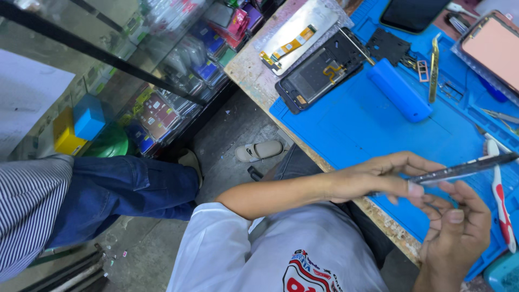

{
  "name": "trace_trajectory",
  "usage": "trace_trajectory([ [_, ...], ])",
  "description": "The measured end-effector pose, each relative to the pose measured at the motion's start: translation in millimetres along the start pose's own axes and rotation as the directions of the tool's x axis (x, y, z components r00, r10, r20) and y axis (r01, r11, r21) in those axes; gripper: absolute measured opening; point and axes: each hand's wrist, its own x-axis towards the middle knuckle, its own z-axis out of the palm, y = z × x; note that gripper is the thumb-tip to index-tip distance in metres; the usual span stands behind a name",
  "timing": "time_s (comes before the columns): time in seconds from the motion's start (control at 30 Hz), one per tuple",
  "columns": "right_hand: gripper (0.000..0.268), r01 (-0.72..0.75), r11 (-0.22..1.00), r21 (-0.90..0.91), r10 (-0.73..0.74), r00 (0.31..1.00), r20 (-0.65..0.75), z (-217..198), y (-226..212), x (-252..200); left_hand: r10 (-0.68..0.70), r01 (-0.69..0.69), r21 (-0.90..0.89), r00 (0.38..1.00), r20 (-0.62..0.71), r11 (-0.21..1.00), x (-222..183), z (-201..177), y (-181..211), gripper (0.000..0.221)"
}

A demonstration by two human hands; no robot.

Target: The person cleans the internal components of a disassembled mobile phone chassis with a toothbrush. They then handle a different mobile phone to look at a messaging app before returning to the chassis and peeling back a yellow ribbon cable.

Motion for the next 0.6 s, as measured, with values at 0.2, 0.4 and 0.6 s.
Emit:
trace_trajectory([
  [0.2,0.039,0.018,0.984,-0.179,-0.018,1.000,0.006,17.1,5.2,-7.9,-0.030,0.125,-0.767,0.990,0.137,0.629,2.8,-32.5,-19.5,0.058],
  [0.4,0.032,0.070,0.907,-0.416,-0.067,0.998,0.021,37.6,-1.0,-5.4,0.054,0.054,-0.754,0.992,0.117,0.654,6.8,-49.0,11.1,0.076],
  [0.6,0.023,0.201,0.813,-0.547,-0.160,0.980,0.122,46.1,-18.0,1.0,-0.009,0.056,-0.705,0.997,0.070,0.707,7.2,-38.3,12.4,0.077],
])
